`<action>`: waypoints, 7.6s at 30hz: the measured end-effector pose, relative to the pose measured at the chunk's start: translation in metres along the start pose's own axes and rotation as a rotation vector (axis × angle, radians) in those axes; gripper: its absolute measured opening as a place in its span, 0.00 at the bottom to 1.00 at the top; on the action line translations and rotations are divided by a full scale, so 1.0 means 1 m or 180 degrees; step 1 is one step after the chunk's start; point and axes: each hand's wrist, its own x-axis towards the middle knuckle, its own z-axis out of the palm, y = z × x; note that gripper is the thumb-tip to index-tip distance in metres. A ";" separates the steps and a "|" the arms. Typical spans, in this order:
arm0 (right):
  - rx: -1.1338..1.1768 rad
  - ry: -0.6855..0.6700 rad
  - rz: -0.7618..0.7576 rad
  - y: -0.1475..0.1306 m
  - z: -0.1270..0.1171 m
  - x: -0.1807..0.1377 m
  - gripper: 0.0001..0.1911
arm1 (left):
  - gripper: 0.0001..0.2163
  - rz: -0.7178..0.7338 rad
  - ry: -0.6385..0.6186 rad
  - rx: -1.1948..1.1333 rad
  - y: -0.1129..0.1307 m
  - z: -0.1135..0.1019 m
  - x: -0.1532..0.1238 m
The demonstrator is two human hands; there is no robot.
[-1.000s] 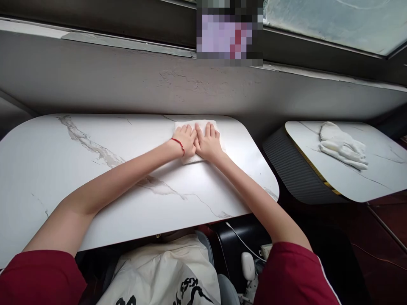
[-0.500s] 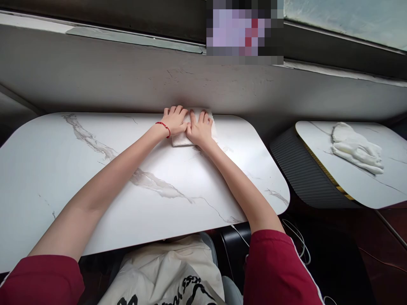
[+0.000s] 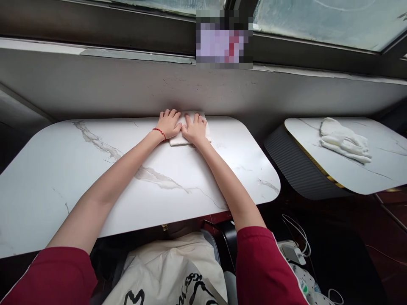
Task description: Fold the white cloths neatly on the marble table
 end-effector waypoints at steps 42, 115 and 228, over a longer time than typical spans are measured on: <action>-0.0478 -0.0627 -0.0802 -0.149 -0.054 -0.056 0.34 | 0.22 -0.0129 -0.0021 0.0745 -0.074 -0.040 -0.113; 0.0890 -0.0651 -0.3409 -0.297 -0.020 -0.060 0.35 | 0.15 -0.1497 -0.0334 0.0527 -0.199 -0.093 -0.254; 0.1346 -0.0176 -0.2467 -0.036 -0.047 -0.128 0.34 | 0.20 -0.0127 -0.0187 0.0720 0.030 -0.042 -0.148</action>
